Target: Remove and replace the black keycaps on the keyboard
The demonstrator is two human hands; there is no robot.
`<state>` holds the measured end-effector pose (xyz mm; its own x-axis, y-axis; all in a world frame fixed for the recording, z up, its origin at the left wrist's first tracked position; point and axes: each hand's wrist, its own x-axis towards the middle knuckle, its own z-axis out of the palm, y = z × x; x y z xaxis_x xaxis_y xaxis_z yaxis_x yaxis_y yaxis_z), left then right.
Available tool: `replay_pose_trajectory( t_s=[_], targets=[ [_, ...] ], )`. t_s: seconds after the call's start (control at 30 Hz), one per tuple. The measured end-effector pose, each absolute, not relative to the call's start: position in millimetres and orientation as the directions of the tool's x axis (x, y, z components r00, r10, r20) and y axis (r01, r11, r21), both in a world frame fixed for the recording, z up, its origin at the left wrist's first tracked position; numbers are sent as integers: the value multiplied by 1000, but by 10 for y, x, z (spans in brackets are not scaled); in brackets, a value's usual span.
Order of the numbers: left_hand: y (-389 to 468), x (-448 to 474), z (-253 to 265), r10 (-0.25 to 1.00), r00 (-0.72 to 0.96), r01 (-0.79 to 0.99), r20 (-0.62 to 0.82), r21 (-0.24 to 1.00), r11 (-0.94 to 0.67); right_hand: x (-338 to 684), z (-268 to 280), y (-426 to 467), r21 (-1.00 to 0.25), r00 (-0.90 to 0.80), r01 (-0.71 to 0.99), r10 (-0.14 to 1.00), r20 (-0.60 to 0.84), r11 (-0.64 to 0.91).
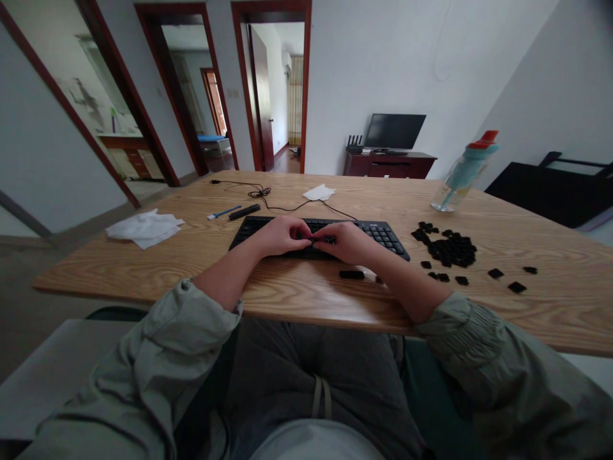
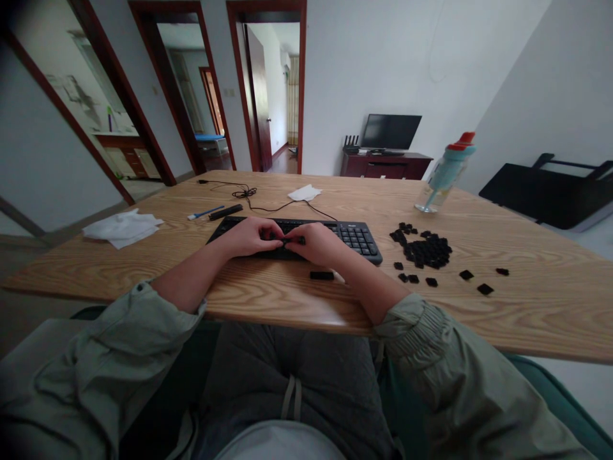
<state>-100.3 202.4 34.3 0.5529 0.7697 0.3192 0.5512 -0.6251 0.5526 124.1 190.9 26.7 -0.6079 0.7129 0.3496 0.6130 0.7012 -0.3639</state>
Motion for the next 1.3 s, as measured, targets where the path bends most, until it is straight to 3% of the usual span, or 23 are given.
replay_pose_trajectory(
  t_s=[0.17,0.27,0.4,0.77,1.0,1.3],
  targets=[
    [2068,-1005,321,736,633,594,241,459,-661,1241,178,2022,-297,-661,598,668,341,744],
    [2062,-1000,326,749,634,629,193,434,-645,1232,119,2073,-326,-649,576,661,376,750],
    [2042,-1000,341,750,626,630,215,427,-648,1237,72,2088,-398,-616,559,685,389,728],
    [2064,-1018,328,713,670,629,208,352,-693,1274,113,2017,-308,-704,504,590,396,807],
    [2064,-1008,306,692,668,623,273,303,-721,1227,155,1946,-284,-631,624,684,365,728],
    [2063,-979,307,695,663,628,277,300,-718,1234,118,1978,-285,-647,579,644,408,764]
  ],
)
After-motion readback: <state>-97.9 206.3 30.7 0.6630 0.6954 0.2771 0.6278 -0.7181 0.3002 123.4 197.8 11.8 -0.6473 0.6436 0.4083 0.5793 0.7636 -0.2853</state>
